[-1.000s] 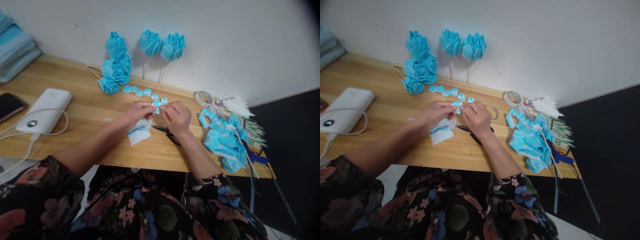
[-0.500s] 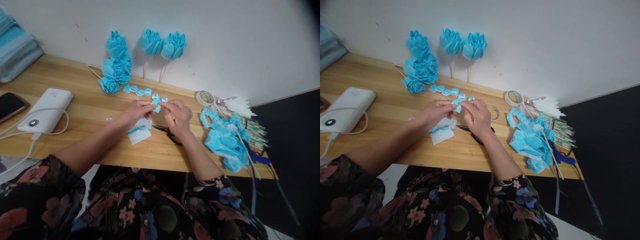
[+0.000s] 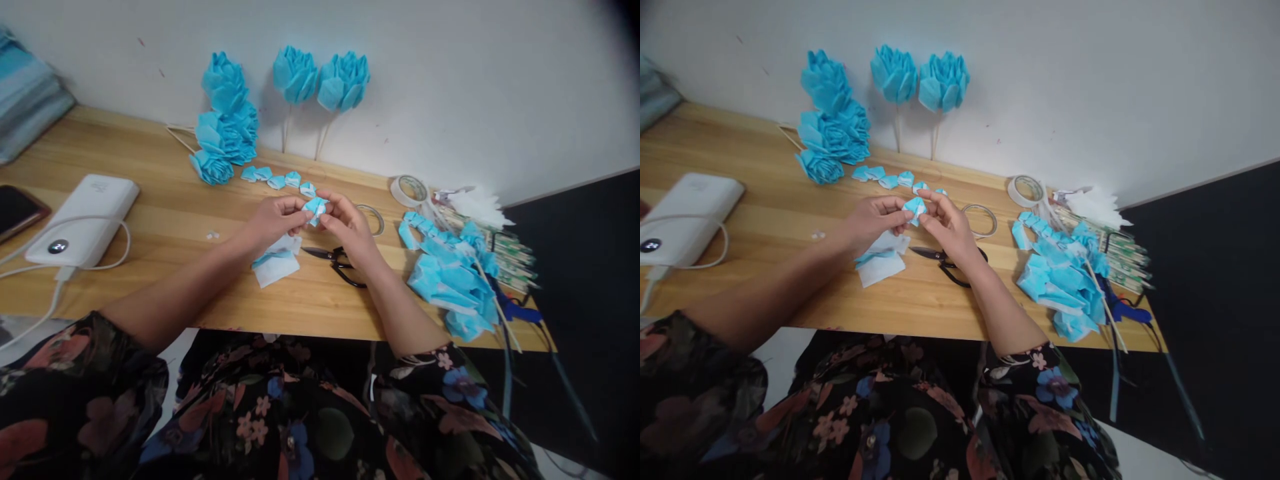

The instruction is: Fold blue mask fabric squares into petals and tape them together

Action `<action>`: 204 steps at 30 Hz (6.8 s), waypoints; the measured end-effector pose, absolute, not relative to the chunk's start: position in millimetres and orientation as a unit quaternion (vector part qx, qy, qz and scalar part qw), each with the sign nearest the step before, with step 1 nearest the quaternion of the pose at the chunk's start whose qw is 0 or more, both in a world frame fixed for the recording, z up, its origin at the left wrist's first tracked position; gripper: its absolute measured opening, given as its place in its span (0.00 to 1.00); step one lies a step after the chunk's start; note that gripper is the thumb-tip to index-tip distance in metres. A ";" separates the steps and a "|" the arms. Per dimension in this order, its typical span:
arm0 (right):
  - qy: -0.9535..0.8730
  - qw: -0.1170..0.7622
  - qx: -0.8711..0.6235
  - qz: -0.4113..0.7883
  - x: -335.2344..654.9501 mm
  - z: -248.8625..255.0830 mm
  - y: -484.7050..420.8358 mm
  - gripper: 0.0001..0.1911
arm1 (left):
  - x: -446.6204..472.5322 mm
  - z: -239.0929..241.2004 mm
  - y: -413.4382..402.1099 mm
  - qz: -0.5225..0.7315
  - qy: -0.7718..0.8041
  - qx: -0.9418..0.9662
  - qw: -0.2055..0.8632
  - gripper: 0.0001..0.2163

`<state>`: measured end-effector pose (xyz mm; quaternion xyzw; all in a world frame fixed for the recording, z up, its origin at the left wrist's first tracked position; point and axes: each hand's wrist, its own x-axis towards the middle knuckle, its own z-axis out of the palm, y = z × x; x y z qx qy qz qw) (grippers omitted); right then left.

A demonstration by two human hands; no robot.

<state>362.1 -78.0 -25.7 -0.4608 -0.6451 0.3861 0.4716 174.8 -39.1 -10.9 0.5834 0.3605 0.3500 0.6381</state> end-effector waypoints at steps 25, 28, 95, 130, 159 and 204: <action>-0.700 0.455 -0.461 0.303 359.6 -17.7 -82.8 0.19 | 176.7 -13.2 -37.2 0.348 0.366 0.639 0.580 0.07; -0.693 0.458 -0.470 0.300 360.3 -17.7 -82.2 0.20 | 176.9 -14.0 -37.4 0.346 0.365 0.653 0.566 0.07; -0.588 0.481 -0.468 0.451 366.0 -27.7 -69.9 0.25 | 173.1 -14.2 -30.1 0.432 0.354 0.559 0.612 0.07; -0.755 0.221 -0.577 0.218 343.1 -12.4 -18.0 0.24 | 149.0 -2.4 2.6 0.607 0.418 0.442 0.512 0.08; -0.790 0.252 -0.530 0.176 343.3 -2.3 -50.2 0.16 | 152.8 -10.2 -0.2 0.575 0.425 0.460 0.527 0.13; -0.822 0.166 -0.531 0.121 339.7 -21.7 -82.3 0.06 | 151.9 -20.1 -9.3 0.278 0.421 0.848 0.163 0.15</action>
